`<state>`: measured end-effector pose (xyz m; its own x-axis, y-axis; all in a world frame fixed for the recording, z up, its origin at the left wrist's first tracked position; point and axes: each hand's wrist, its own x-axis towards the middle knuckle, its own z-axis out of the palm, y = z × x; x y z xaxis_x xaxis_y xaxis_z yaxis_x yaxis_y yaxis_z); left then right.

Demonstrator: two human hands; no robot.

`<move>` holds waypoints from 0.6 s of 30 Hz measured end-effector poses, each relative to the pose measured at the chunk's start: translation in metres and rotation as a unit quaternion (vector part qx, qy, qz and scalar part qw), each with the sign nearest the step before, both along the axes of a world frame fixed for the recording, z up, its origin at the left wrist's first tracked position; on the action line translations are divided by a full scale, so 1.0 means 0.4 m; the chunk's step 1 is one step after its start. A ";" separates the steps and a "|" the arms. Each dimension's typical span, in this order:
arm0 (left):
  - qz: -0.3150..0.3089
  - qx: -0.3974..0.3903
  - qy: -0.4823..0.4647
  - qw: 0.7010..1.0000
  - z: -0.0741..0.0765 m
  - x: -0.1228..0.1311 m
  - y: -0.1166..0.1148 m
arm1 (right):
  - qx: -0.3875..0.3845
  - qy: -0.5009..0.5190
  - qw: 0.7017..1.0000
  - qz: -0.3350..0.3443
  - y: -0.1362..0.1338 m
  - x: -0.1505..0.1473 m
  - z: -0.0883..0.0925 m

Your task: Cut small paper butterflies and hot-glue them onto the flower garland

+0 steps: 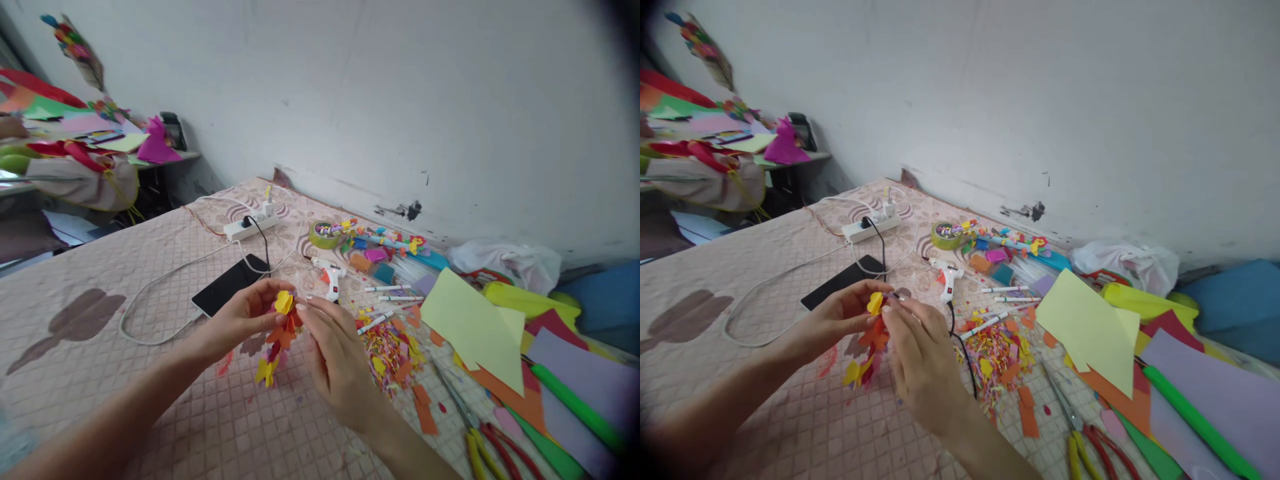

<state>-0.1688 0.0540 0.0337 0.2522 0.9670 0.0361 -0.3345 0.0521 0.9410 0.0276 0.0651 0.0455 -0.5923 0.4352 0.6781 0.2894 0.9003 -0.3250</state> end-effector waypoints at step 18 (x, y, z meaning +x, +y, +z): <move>-0.057 -0.065 -0.114 0.990 0.013 0.028 -0.016 | 0.088 -0.005 0.996 0.021 0.029 0.024 -0.020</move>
